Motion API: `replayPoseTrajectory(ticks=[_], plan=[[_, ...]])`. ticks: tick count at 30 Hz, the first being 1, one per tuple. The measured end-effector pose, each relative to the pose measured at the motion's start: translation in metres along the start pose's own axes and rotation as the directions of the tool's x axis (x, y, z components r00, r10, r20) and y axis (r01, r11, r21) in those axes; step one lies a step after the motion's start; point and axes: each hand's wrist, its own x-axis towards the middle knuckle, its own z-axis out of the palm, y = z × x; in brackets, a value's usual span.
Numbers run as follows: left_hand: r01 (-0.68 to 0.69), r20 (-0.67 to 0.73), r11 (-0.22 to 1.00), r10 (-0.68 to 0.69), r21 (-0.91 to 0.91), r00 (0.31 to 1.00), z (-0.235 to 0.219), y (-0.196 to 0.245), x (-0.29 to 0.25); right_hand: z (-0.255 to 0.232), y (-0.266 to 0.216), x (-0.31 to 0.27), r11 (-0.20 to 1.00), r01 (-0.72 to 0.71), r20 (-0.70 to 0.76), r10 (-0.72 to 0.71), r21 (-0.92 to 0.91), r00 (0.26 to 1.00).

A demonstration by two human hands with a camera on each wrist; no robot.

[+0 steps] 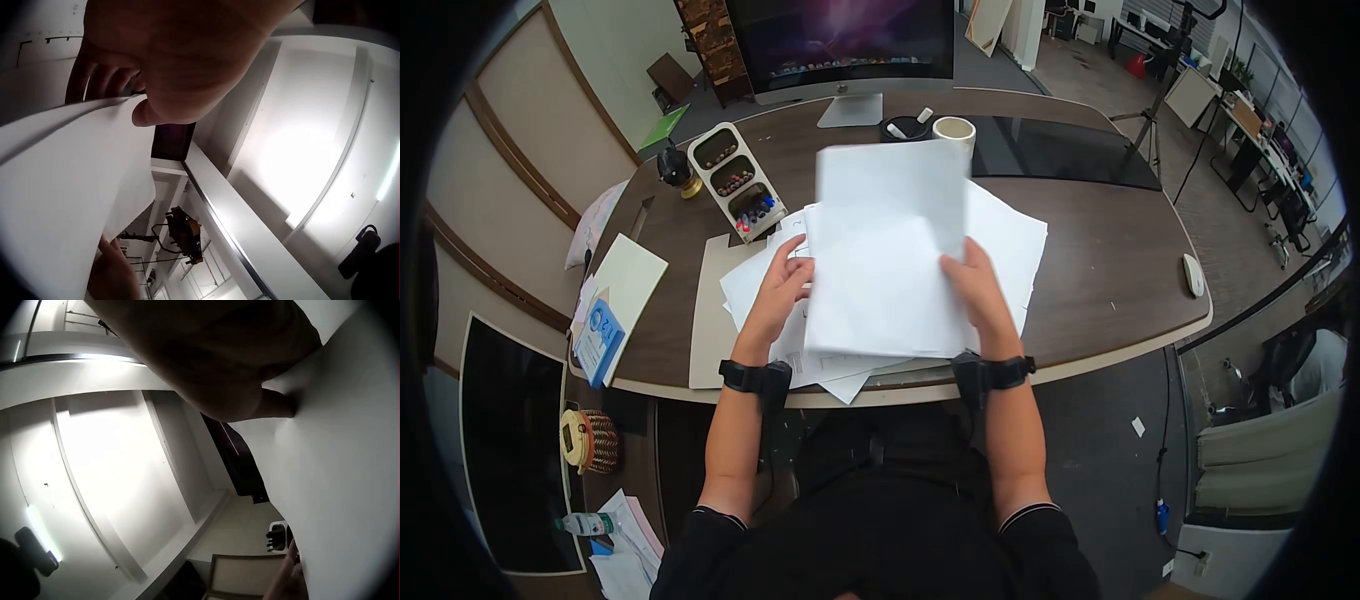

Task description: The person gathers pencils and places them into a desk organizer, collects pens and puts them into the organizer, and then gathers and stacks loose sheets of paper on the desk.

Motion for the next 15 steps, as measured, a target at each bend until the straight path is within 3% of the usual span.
replayPoseTrajectory(ticks=[2,6,9,15], plan=[[-0.034,0.065,0.996,0.039,-0.078,0.997,0.002,-0.011,0.003,-0.026,-0.001,-0.002,1.0,-0.016,-0.185,0.02,0.022,0.983],[-0.215,0.223,0.948,0.163,0.234,0.961,0.016,-0.027,0.01,-0.073,-0.002,-0.007,0.965,0.052,-0.456,0.074,0.258,0.887],[-0.272,0.27,0.905,0.186,0.328,0.945,0.043,-0.021,0.015,-0.127,0.026,-0.002,0.9,0.077,-0.447,0.137,0.43,0.884],[-0.301,0.217,0.647,0.208,0.7,0.954,0.108,-0.009,0.028,-0.125,0.031,-0.01,0.862,-0.072,-0.39,0.3,0.503,0.871]])
